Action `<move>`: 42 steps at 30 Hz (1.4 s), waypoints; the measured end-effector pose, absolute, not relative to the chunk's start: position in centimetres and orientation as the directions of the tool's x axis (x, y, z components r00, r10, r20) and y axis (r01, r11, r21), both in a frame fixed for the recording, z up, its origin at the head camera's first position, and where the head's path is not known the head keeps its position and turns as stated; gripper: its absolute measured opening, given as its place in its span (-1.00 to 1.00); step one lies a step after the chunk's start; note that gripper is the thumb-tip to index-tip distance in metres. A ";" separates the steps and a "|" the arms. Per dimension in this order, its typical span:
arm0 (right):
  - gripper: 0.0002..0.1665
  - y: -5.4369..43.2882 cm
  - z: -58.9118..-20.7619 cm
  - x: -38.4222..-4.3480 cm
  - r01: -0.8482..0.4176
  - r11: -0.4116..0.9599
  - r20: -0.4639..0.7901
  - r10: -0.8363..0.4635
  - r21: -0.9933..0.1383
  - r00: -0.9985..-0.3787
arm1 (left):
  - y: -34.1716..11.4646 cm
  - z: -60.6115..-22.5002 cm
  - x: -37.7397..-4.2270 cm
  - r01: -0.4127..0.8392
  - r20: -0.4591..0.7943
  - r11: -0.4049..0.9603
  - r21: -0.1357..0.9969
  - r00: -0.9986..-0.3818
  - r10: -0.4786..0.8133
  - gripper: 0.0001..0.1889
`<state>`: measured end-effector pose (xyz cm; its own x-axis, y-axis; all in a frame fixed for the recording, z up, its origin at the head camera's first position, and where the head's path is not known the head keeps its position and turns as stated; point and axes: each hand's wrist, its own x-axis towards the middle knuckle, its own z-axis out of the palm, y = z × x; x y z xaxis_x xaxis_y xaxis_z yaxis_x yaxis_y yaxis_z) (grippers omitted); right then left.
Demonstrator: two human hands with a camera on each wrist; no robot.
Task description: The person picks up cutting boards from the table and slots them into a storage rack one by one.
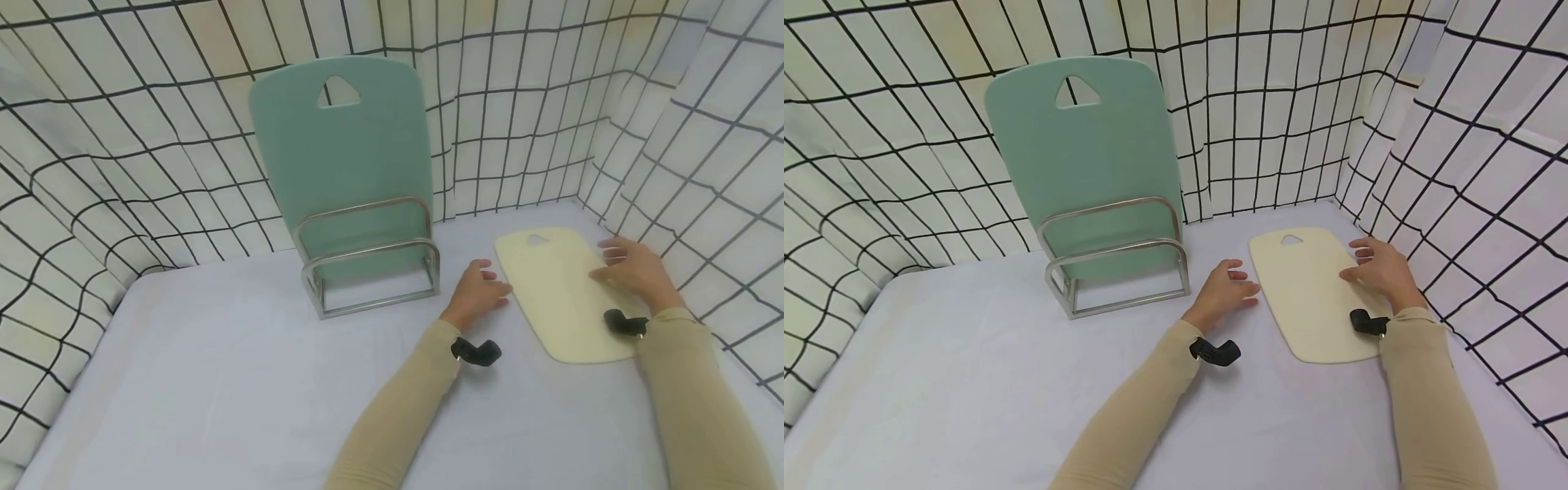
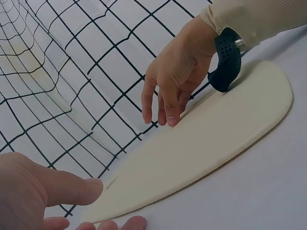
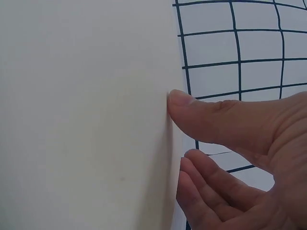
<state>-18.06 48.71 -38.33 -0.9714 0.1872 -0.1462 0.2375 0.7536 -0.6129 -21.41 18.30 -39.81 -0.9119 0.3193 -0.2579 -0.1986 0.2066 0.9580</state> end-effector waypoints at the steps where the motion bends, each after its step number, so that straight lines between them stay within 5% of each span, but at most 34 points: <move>1: -0.01 48.7 -38.3 -18.1 0.234 0.759 -0.144 0.185 -0.608 -0.972 | 18.3 -39.9 -21.5 -0.201 -0.257 0.196 0.960 -0.911 0.323 -0.27; 28: 0.02 48.4 -38.3 -17.8 0.281 0.703 -0.216 0.183 -0.653 -0.959 | 18.0 -41.1 -21.6 -0.243 -0.262 0.099 0.965 -0.880 0.395 -0.27; 35: -0.01 48.5 -38.3 -18.0 0.305 0.692 -0.212 0.220 -0.654 -0.952 | 17.9 -40.5 -21.2 -0.170 -0.225 0.170 0.971 -0.893 0.391 -0.76; 42: -0.04 48.6 -38.4 -17.9 0.324 0.671 -0.222 0.235 -0.667 -0.946 | 17.9 -40.2 -21.1 -0.168 -0.233 0.204 0.964 -0.905 0.356 -0.47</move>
<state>-17.89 48.62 -38.36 -0.9462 0.2355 -0.2221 0.3236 0.6709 -0.6672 -21.10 17.86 -40.16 -0.9049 0.3559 -0.2334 -0.1684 0.2043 0.9643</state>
